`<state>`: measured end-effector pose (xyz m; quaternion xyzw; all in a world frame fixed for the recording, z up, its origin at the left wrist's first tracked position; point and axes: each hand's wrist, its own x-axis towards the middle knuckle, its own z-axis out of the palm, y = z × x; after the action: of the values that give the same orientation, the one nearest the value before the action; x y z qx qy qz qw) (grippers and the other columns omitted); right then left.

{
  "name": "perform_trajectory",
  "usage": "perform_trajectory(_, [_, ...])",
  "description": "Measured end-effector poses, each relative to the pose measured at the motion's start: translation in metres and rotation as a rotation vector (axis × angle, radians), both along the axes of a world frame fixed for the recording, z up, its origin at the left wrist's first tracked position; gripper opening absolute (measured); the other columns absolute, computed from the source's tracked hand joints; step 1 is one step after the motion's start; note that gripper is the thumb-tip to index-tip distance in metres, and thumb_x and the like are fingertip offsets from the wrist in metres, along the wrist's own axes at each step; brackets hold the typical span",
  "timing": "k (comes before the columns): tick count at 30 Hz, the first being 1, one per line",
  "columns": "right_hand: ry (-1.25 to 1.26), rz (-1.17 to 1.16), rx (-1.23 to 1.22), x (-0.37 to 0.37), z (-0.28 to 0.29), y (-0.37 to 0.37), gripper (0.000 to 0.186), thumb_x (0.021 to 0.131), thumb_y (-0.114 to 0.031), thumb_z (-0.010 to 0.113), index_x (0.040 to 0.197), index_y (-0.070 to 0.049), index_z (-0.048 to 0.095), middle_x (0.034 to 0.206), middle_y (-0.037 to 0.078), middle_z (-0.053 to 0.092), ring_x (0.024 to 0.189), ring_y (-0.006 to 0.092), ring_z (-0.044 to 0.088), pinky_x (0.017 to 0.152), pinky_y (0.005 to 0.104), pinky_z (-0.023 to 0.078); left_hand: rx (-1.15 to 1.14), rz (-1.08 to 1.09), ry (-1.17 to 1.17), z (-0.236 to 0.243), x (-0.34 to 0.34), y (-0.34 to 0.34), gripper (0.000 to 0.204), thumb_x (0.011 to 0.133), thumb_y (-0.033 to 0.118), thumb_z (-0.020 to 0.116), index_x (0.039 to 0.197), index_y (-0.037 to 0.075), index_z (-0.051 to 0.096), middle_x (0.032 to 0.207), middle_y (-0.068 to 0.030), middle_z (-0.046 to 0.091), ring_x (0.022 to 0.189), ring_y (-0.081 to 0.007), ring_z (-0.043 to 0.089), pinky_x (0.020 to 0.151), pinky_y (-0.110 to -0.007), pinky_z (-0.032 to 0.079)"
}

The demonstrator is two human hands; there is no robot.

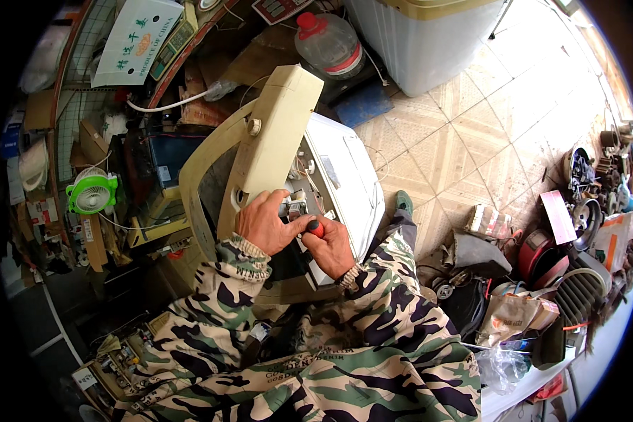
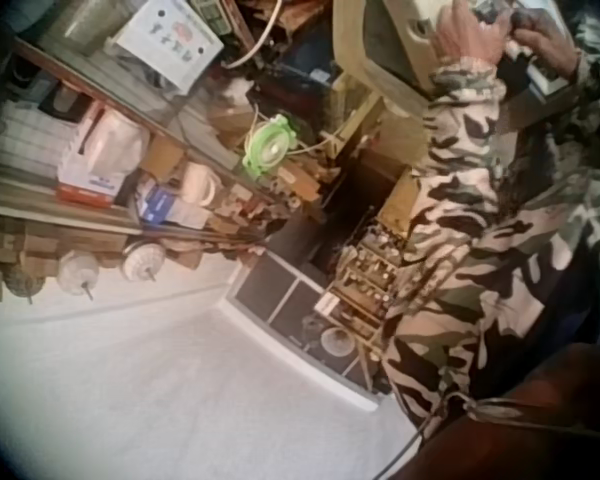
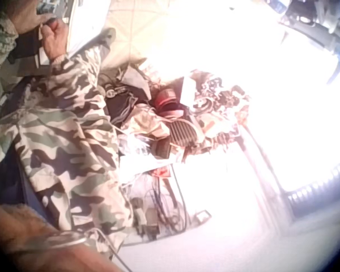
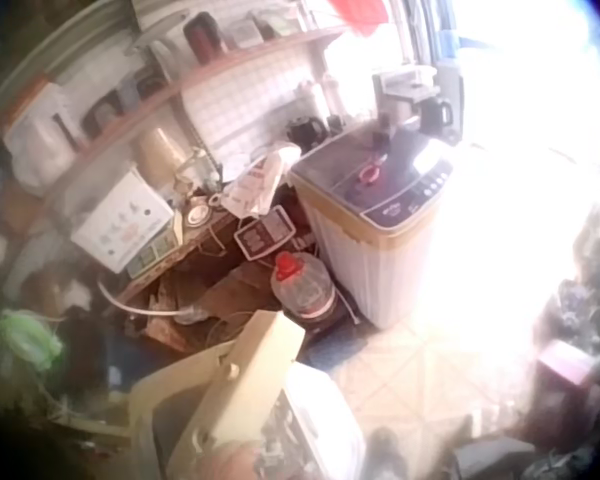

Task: The person disassembles a beige CRT television, using a screwdriver to remove screws and extract a small white cylindrical component. They then move outdoors to a washing machine, where they use a multimeter to test the component and the machine's internal wiring.

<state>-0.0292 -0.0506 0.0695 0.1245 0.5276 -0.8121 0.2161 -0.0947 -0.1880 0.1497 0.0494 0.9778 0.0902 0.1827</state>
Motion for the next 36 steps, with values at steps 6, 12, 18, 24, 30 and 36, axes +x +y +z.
perform_trajectory(6, [-0.168,-0.127,-0.131,-0.004,-0.002,0.003,0.013,0.082,-0.004,0.058,0.091,0.001,0.067,0.072,-0.005,0.054,0.065,0.0052,0.045,0.058,0.0229,0.038,-0.221,-0.148,-0.106,-0.007,-0.028,0.011,0.065,0.075,0.068,0.069,0.095,0.006,0.071,0.084,-0.0193,0.07,0.08,-0.0369,0.07,0.072,-0.047,0.055])
perform_trajectory(12, [-0.472,-0.277,-0.394,-0.012,-0.007,0.002,0.012,0.082,-0.005,0.056,0.07,-0.005,0.056,0.064,-0.003,0.052,0.051,0.0053,0.038,0.048,0.0255,0.03,-0.307,0.049,-0.188,-0.014,-0.039,0.029,0.063,0.075,0.063,0.066,0.081,0.001,0.075,0.074,-0.0251,0.069,0.074,-0.0415,0.071,0.071,-0.049,0.056])
perform_trajectory(18, [-0.43,-0.249,-0.19,-0.008,-0.018,-0.007,0.011,0.079,-0.008,0.06,0.069,-0.005,0.056,0.061,-0.003,0.051,0.053,0.0066,0.04,0.048,0.0259,0.03,-0.371,0.025,-0.161,-0.016,-0.04,0.036,0.064,0.075,0.062,0.065,0.082,0.0,0.075,0.076,-0.0276,0.069,0.078,-0.0432,0.07,0.075,-0.049,0.056])
perform_trajectory(24, [-0.402,-0.235,-0.224,0.006,-0.031,-0.012,0.012,0.082,-0.006,0.056,0.07,-0.008,0.054,0.059,-0.004,0.045,0.045,0.0062,0.035,0.042,0.0237,0.025,-0.343,0.027,-0.176,-0.027,-0.029,0.029,0.063,0.076,0.061,0.066,0.082,0.0,0.075,0.076,-0.027,0.069,0.078,-0.0441,0.07,0.074,-0.05,0.056])
perform_trajectory(30, [-0.386,-0.288,-0.317,0.014,-0.031,-0.01,0.01,0.081,-0.008,0.058,0.072,-0.005,0.057,0.061,-0.004,0.049,0.05,0.0066,0.039,0.046,0.0243,0.028,-0.151,0.019,-0.121,-0.05,-0.02,0.003,0.058,0.075,0.059,0.07,0.082,0.001,0.069,0.067,-0.0203,0.065,0.067,-0.0366,0.066,0.065,-0.046,0.051])
perform_trajectory(36, [-0.369,-0.237,-0.278,0.009,-0.027,0.002,0.012,0.082,-0.009,0.06,0.071,-0.006,0.058,0.061,-0.005,0.049,0.049,0.0049,0.037,0.045,0.0235,0.026,0.218,-0.322,0.014,-0.026,-0.011,-0.012,0.051,0.071,0.033,0.076,0.112,0.005,0.062,0.078,-0.0108,0.06,0.071,-0.0349,0.063,0.066,-0.042,0.051])
